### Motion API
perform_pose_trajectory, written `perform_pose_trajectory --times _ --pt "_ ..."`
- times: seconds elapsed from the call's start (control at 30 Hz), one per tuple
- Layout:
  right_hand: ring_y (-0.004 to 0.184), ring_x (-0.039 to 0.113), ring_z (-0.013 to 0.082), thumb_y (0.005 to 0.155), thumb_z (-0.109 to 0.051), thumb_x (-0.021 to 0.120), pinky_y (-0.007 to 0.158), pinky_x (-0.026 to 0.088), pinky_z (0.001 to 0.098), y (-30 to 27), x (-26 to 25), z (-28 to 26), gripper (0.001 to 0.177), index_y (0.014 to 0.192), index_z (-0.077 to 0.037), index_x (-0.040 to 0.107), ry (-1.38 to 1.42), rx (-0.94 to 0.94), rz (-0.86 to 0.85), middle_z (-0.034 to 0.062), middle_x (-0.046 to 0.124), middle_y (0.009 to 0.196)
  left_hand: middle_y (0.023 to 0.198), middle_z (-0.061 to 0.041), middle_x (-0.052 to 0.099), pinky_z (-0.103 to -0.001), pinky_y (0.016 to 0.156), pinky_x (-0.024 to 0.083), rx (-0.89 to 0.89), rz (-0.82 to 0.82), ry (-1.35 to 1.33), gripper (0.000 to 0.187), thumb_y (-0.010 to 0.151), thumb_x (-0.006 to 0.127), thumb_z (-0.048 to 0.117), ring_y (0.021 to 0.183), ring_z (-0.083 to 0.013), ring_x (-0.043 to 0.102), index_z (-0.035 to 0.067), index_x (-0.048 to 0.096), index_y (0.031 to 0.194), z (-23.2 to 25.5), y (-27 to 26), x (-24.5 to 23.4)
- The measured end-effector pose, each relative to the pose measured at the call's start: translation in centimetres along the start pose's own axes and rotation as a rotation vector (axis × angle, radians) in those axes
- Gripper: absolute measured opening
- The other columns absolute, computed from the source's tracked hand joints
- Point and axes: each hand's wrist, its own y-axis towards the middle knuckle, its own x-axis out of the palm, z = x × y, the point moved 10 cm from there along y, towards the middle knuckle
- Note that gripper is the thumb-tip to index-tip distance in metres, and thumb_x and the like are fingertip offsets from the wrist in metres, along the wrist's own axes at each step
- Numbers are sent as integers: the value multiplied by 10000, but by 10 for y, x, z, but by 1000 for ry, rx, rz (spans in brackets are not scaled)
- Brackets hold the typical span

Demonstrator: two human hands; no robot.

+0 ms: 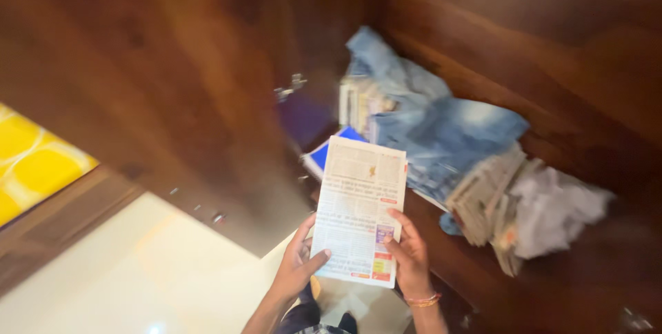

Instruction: The person repeatedly takes newspapers, books, and a folded shirt from a wooden wardrobe and places them on a nearby bed. The person walks back and forth between the wardrobe and the bed multiple times, handling items one at a time.

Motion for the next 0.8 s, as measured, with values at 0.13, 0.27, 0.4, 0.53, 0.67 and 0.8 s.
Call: perform_pose_trajectory --times 0.13,0.27,0.4,0.53,0.67,0.8 --pt "1131 643 185 906 44 635 971 537 340 -1 61 32 510 1408 54 543 -56 99 -165 167 659 1325 1314 -156 666 -379 1060 480 15 218 19 758 867 634 -8 1252 -224 626 92 343 1560 19 -48 -49" --pt "1091 670 190 901 44 633 939 559 337 -3 118 58 488 1385 51 572 -130 190 -301 168 686 1284 1248 -194 700 -389 1028 509 41 370 -21 799 851 640 -3 1213 -246 655 118 314 1571 37 -94 -95" --pt "1067 675 173 896 60 631 918 570 334 -5 183 91 462 1356 52 584 -149 250 -461 141 692 1257 1217 -220 708 -397 1011 524 114 480 -52 767 876 637 7 1189 -262 672 93 329 1573 52 -138 -142" --pt "1024 683 165 906 53 636 887 580 330 -14 251 131 407 1312 54 615 -211 275 -575 145 722 1181 1219 -226 723 -392 995 536 159 580 -57 748 893 635 28 1155 -255 701 86 315 1566 62 -188 -204" --pt "957 693 159 911 37 651 820 594 326 -20 325 181 353 1263 46 657 -290 291 -636 134 746 1098 1230 -228 739 -381 998 526 229 650 -44 730 911 631 37 1151 -253 705 56 299 1560 78 -235 -274" --pt "990 694 141 914 56 632 869 581 292 -35 403 227 317 1229 58 672 -230 288 -737 128 763 1120 1222 -223 741 -390 1021 525 315 708 -34 732 933 608 41 1160 -248 699 44 277 1585 96 -282 -335"
